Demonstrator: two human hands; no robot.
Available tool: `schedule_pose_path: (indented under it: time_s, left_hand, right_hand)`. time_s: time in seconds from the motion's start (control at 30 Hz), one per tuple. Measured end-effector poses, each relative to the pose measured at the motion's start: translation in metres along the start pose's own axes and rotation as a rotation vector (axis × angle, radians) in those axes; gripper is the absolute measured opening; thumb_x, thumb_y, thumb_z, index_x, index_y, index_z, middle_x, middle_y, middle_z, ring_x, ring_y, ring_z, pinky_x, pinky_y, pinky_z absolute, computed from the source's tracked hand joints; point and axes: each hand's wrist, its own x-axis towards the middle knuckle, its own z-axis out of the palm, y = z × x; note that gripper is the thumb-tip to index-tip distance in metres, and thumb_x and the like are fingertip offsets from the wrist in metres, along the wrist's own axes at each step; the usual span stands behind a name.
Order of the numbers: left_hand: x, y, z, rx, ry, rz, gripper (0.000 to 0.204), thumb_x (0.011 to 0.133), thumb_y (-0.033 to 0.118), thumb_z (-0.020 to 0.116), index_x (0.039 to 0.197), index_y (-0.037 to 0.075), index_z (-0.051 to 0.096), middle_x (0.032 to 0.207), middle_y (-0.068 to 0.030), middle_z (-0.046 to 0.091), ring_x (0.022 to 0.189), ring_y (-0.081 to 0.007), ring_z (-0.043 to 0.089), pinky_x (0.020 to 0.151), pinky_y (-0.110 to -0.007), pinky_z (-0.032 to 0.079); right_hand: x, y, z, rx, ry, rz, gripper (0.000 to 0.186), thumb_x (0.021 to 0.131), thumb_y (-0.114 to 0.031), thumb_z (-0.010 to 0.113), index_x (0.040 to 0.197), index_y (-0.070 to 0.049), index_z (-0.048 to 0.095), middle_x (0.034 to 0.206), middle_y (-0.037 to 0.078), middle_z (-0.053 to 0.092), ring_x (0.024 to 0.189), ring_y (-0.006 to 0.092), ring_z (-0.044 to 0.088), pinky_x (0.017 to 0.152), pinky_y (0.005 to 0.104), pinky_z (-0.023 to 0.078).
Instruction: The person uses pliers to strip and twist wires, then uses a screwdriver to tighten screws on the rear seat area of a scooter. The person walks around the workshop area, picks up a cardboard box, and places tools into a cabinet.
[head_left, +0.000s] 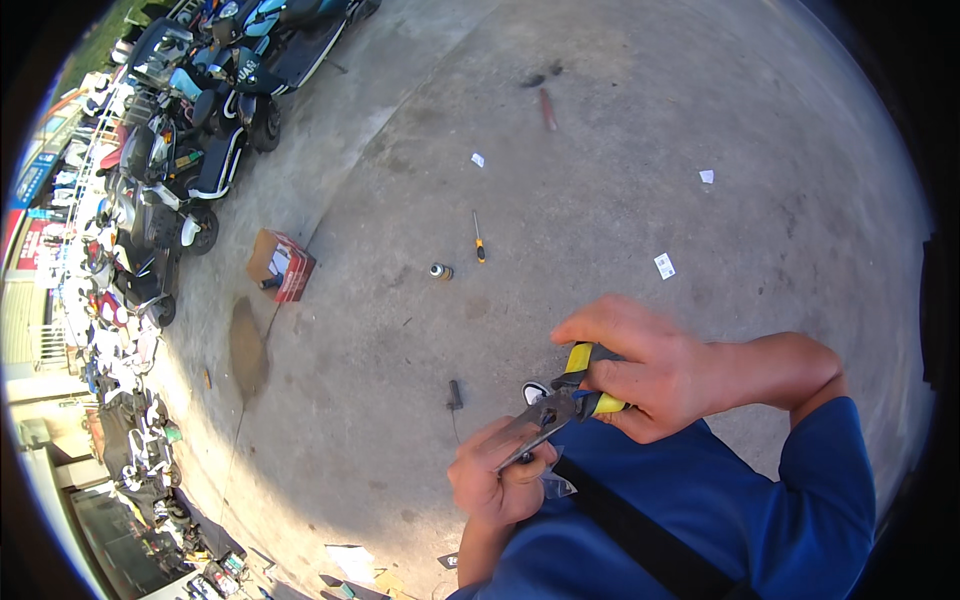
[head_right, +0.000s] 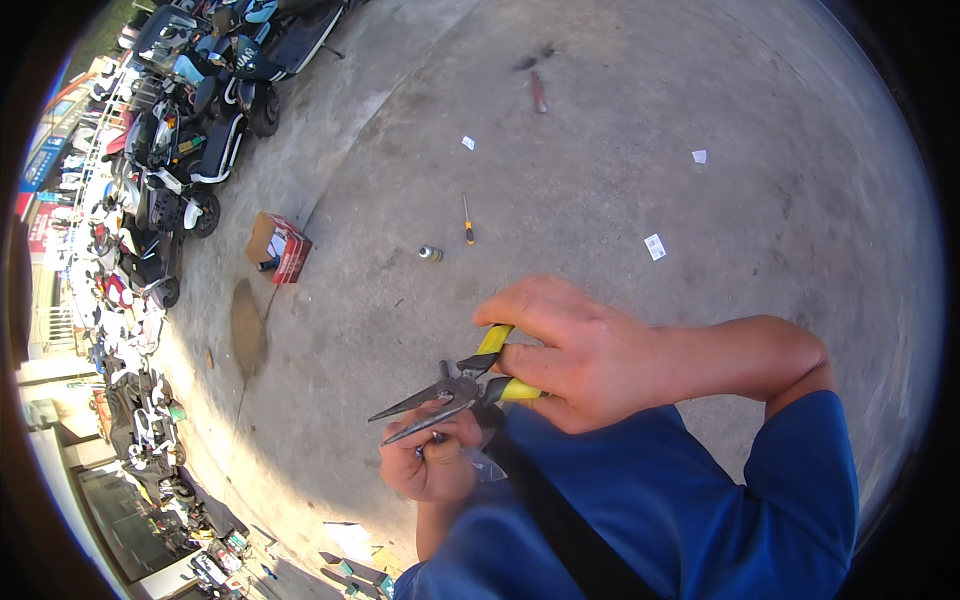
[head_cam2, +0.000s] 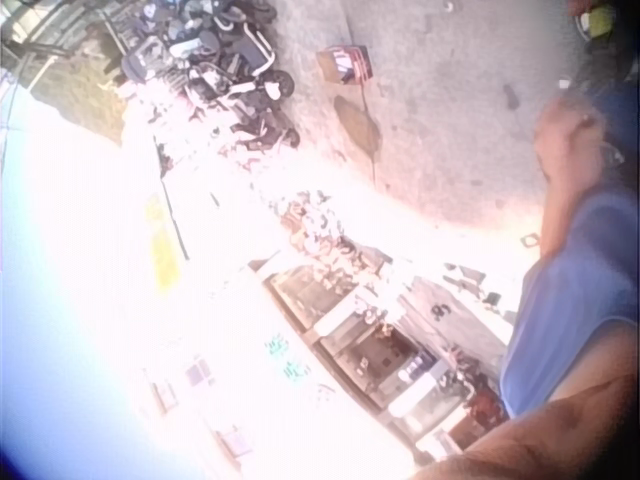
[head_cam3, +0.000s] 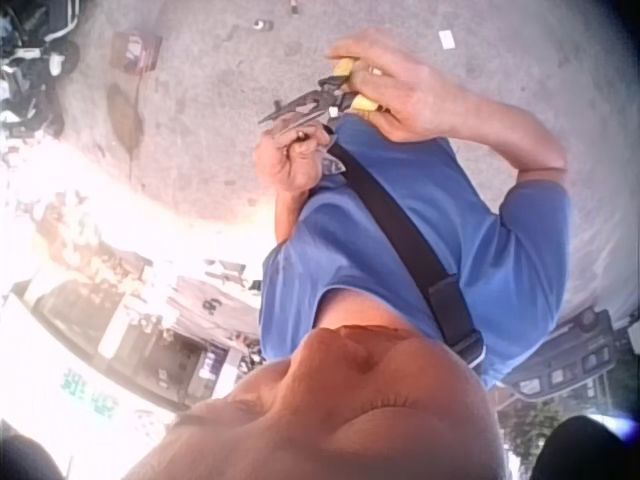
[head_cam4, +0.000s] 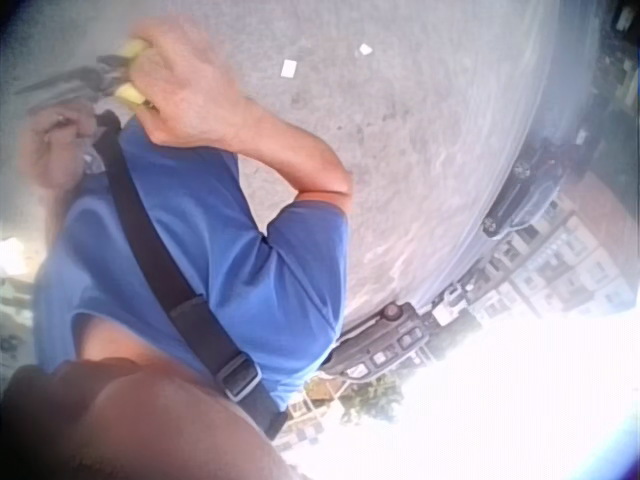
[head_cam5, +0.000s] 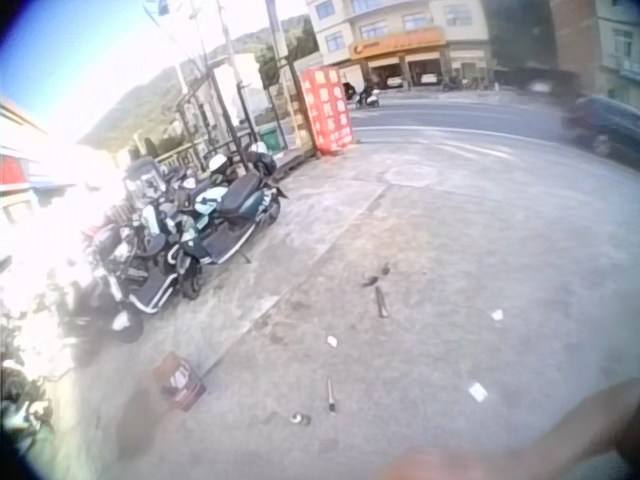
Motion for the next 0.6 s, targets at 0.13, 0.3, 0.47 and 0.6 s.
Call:
schedule_pose_path:
  time_s: [0.13,0.3,0.47,0.6]
  left_hand:
    - [0.004,-0.001,0.011,-0.012,0.049,-0.07,0.003,0.095,-0.002,0.059,0.093,-0.002,0.057,0.068,-0.0143,0.065,0.056,-0.0205,0.062,0.058,-0.034,0.053]
    - [0.009,-0.003,0.017,0.001,-0.02,-0.05,0.011,0.091,0.002,0.07,0.091,-0.001,0.059,0.071,-0.0135,0.068,0.057,-0.0196,0.064,0.059,-0.033,0.054]
    - [0.015,-0.007,0.023,0.023,-0.073,-0.055,0.032,0.075,0.005,0.086,0.089,0.001,0.058,0.08,-0.0151,0.072,0.061,-0.02,0.068,0.059,-0.032,0.054]
    - [0.024,-0.006,0.029,-0.087,-0.17,-0.111,0.031,0.082,0.01,0.084,0.085,0.002,0.053,0.08,-0.0177,0.068,0.057,-0.0203,0.064,0.051,-0.032,0.051]
  right_hand:
    - [0.001,0.002,0.0,-0.084,-0.014,-0.099,0.023,0.07,-0.013,0.076,0.083,0.004,0.066,0.123,0.027,0.061,0.116,0.0416,0.061,0.1,0.0536,0.049]
    - [0.003,0.009,-0.01,-0.097,-0.019,-0.16,0.025,0.068,-0.013,0.077,0.081,0.006,0.065,0.126,0.03,0.06,0.113,0.0428,0.063,0.095,0.0567,0.051]
    - [0.007,0.015,-0.017,-0.083,-0.004,-0.197,0.024,0.067,-0.01,0.078,0.079,0.006,0.064,0.124,0.031,0.062,0.11,0.0435,0.065,0.094,0.0579,0.052]
    - [0.008,0.022,-0.022,-0.104,0.012,-0.219,0.022,0.066,-0.01,0.076,0.075,0.005,0.063,0.119,0.029,0.064,0.107,0.042,0.065,0.093,0.0576,0.052]
